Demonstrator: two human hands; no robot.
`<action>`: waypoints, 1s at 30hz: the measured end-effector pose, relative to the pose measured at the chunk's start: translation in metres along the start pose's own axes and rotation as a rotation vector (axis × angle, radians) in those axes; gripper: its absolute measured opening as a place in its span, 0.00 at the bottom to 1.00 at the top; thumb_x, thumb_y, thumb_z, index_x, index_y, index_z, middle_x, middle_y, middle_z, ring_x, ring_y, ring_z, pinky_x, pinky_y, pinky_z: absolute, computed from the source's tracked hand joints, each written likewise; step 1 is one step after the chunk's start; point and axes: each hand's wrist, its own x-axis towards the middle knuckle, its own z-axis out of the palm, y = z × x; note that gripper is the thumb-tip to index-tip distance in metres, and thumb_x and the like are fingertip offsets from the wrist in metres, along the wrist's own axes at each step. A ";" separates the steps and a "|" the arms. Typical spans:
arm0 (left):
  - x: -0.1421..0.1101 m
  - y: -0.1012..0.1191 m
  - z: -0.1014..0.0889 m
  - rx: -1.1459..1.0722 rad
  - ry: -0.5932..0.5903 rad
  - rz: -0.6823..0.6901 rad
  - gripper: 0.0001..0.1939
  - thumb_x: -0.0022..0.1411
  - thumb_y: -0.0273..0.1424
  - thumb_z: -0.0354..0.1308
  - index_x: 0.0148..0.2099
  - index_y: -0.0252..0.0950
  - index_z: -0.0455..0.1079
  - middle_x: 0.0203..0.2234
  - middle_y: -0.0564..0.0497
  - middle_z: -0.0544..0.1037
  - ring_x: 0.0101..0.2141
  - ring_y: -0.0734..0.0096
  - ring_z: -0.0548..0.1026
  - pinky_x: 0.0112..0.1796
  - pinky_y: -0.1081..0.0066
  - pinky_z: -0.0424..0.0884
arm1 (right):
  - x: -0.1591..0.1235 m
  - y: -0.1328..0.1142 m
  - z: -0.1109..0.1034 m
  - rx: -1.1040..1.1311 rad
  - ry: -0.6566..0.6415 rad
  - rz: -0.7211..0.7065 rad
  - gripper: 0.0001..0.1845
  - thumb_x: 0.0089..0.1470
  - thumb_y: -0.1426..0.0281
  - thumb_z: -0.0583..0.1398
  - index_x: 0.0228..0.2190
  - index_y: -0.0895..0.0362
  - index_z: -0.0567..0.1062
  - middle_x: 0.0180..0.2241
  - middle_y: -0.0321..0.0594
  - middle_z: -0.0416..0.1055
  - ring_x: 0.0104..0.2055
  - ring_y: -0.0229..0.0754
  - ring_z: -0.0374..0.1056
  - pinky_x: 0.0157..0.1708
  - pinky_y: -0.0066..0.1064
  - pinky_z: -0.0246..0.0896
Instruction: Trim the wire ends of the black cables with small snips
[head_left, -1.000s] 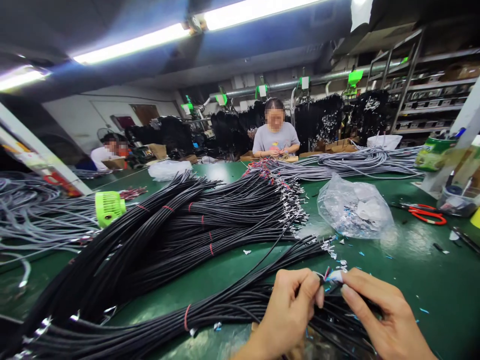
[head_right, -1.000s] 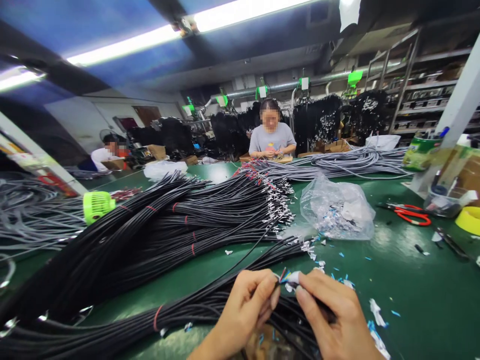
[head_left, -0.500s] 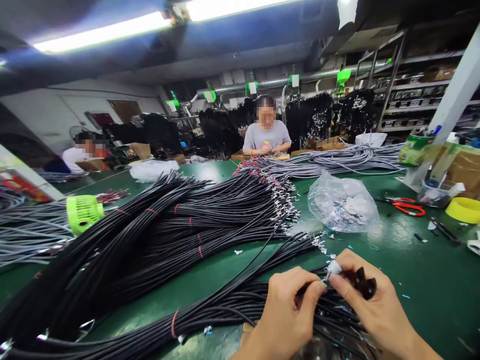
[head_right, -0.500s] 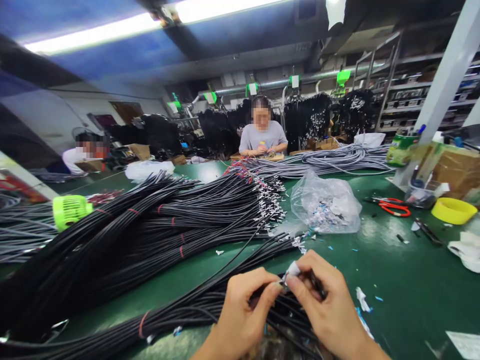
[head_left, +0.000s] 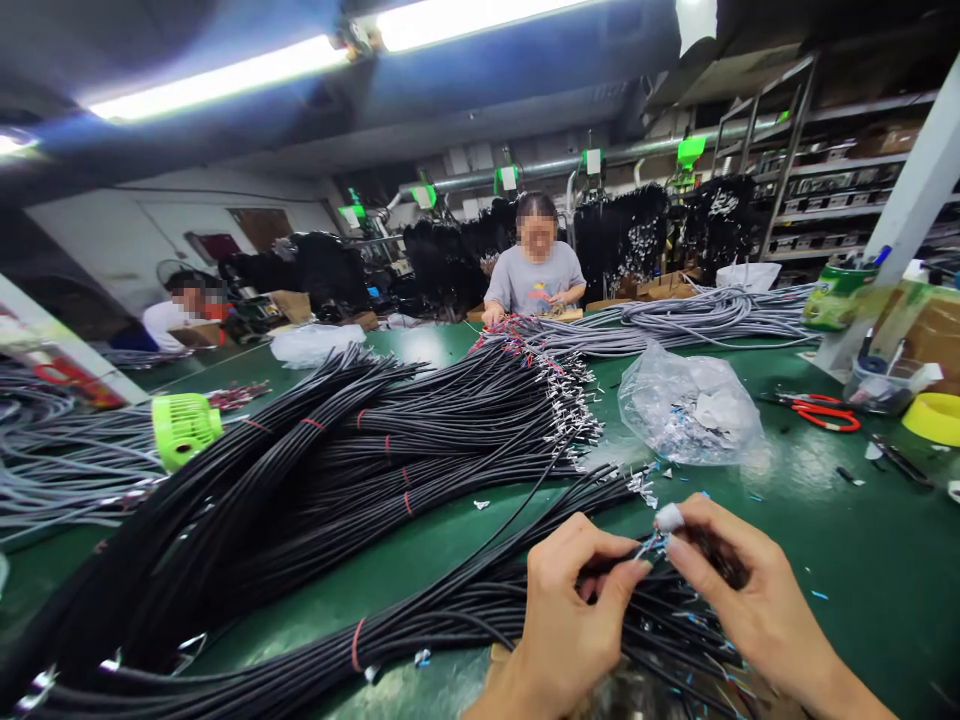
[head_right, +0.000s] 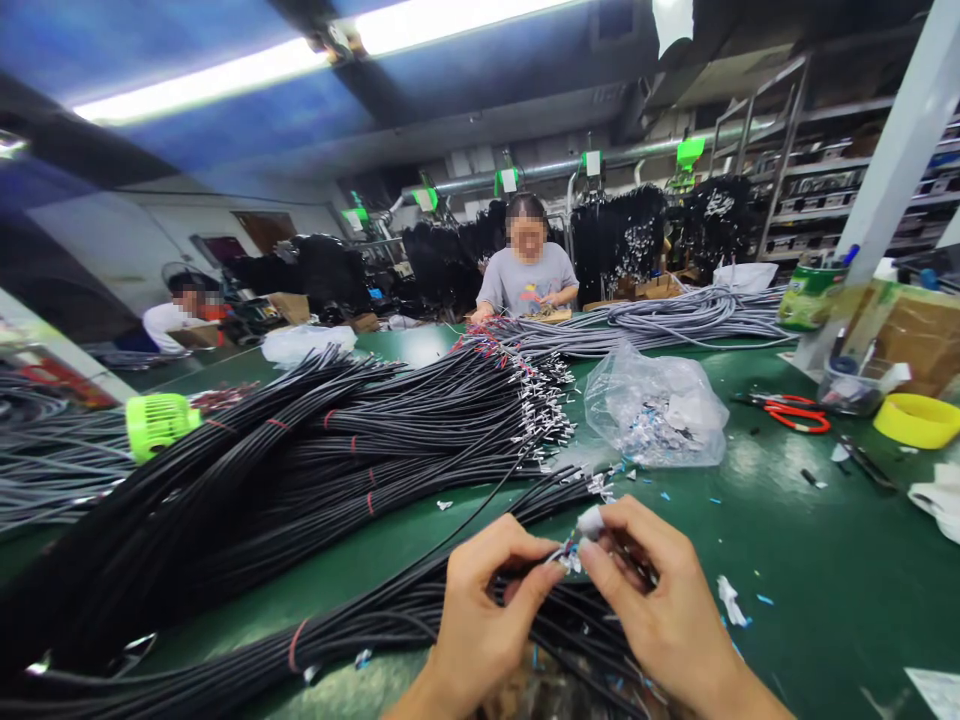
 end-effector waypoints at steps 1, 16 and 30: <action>0.000 0.000 0.000 -0.014 0.007 -0.026 0.05 0.55 0.25 0.59 0.29 0.32 0.75 0.19 0.51 0.69 0.20 0.75 0.66 0.20 0.77 0.58 | 0.000 0.003 0.000 -0.018 0.002 0.022 0.13 0.59 0.59 0.54 0.39 0.55 0.69 0.30 0.37 0.67 0.32 0.39 0.66 0.31 0.27 0.63; 0.000 -0.001 -0.004 -0.039 0.278 0.233 0.07 0.50 0.17 0.62 0.25 0.33 0.72 0.18 0.54 0.71 0.21 0.77 0.69 0.23 0.78 0.66 | -0.003 -0.018 0.002 -0.164 0.010 -0.277 0.11 0.58 0.68 0.55 0.39 0.51 0.77 0.35 0.39 0.77 0.33 0.38 0.73 0.30 0.22 0.70; -0.003 -0.005 -0.001 0.118 0.348 0.401 0.10 0.49 0.14 0.60 0.28 0.35 0.71 0.18 0.55 0.70 0.20 0.77 0.68 0.22 0.76 0.65 | -0.001 -0.019 0.003 -0.133 0.015 -0.240 0.10 0.57 0.67 0.56 0.35 0.51 0.79 0.27 0.37 0.76 0.28 0.40 0.71 0.25 0.25 0.68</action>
